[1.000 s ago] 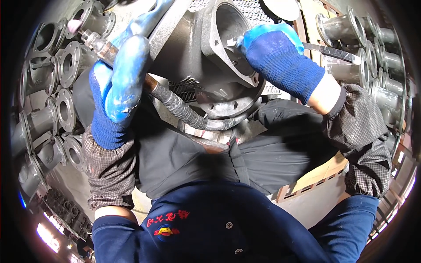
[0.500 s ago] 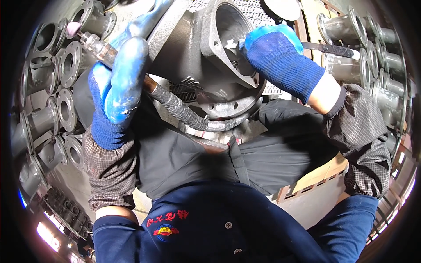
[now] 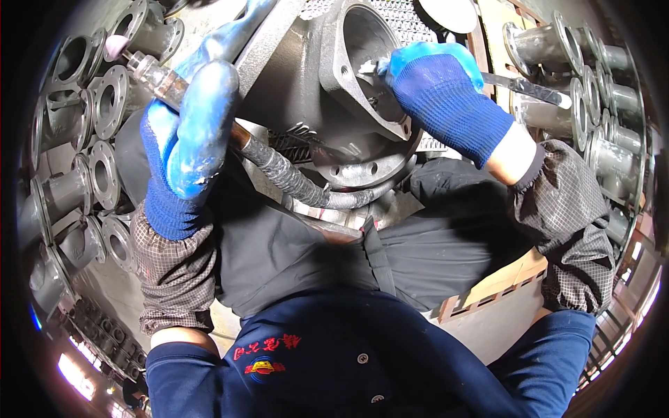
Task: The person uses a die grinder to smooth the internal and external surfaces of metal pipe fittings, turning them over and handling them one at a time.
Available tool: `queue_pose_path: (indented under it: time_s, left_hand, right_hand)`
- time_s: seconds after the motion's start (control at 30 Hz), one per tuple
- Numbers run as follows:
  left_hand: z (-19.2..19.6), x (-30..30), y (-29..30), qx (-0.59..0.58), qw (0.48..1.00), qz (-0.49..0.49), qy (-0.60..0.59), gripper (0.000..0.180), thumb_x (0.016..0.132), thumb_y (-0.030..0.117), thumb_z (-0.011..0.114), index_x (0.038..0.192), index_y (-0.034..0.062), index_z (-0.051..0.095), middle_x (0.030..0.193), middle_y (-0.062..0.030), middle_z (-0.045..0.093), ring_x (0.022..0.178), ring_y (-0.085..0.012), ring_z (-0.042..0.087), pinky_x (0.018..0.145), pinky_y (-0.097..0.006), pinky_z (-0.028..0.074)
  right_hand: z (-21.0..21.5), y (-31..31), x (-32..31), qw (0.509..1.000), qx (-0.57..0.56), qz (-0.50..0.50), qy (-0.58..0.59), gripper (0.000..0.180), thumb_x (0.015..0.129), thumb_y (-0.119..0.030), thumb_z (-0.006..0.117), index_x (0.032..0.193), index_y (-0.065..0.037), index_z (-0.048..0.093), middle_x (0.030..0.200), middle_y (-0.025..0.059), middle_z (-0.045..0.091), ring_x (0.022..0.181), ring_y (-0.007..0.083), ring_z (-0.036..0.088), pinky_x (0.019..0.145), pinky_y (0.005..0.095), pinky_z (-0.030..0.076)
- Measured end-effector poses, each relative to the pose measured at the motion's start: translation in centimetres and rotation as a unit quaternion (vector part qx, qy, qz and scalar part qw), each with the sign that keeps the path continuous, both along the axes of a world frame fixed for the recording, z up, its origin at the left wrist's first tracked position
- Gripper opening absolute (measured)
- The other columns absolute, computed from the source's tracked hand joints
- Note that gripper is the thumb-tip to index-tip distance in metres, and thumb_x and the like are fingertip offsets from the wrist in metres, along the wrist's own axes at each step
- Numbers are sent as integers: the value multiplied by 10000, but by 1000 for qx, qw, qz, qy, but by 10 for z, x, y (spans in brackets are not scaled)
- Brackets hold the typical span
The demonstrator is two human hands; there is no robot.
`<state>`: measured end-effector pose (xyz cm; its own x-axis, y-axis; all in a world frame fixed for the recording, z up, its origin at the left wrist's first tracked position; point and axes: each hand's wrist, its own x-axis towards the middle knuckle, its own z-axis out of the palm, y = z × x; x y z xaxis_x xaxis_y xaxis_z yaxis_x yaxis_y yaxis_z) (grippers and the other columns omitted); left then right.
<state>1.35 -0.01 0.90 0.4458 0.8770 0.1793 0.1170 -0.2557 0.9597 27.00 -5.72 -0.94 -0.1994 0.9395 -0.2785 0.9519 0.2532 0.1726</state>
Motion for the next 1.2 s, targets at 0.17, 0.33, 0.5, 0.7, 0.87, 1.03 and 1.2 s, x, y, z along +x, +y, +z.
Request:
queue_pose_path:
  time_s: [0.17,0.33,0.5,0.7,0.87,1.03,1.2]
  left_hand:
    - [-5,-10,2,-40,999,0,11,385,944,200,542,1250,-33,540,1070,-43,614,867,-80,552,762,-223,441]
    - [-1,-11,-5,-48,999,21,8,383,937,193,558,1242,-40,543,1053,-41,614,839,-81,559,745,-220,448]
    - [-17,-18,2,-180,977,20,-113,378,933,179,569,1239,-42,541,1011,-24,610,809,-62,553,720,-207,445]
    - [-10,-17,-6,-74,997,32,0,366,938,170,564,1241,-34,540,964,-2,598,785,-47,544,681,-190,434]
    - [-4,-12,-4,-62,998,17,28,402,940,215,559,1247,-44,533,995,-15,607,842,-76,562,747,-228,448]
    - [0,-2,-3,-10,1000,1,7,438,953,255,520,1264,-54,517,1158,-79,596,1008,-140,555,885,-264,416]
    - [4,1,-2,-14,1000,-26,-5,442,955,246,505,1273,-61,507,1270,-125,553,1134,-169,515,979,-282,358]
  right_hand:
    - [-2,-12,11,991,76,110,-7,110,800,-111,625,893,-82,676,763,72,626,714,206,645,578,323,514]
    - [-7,-4,2,995,55,80,5,130,766,-108,640,890,-85,672,764,76,625,718,207,645,585,326,513]
    - [-1,-12,10,989,88,117,18,121,765,-128,641,871,-78,668,736,66,624,708,208,650,564,327,511]
    - [-10,-3,-1,994,50,95,-7,96,806,-146,626,841,-72,677,732,90,636,707,207,670,573,335,530]
    - [-5,-2,-1,995,43,89,-20,105,824,-158,619,850,-76,678,730,84,627,708,208,662,580,333,531]
    - [-8,-2,5,997,25,65,12,105,815,-141,614,878,-87,679,770,77,623,749,223,649,610,351,523]
    - [-5,-4,15,997,25,-18,71,160,781,-102,624,933,-104,676,800,72,616,767,224,639,617,352,518]
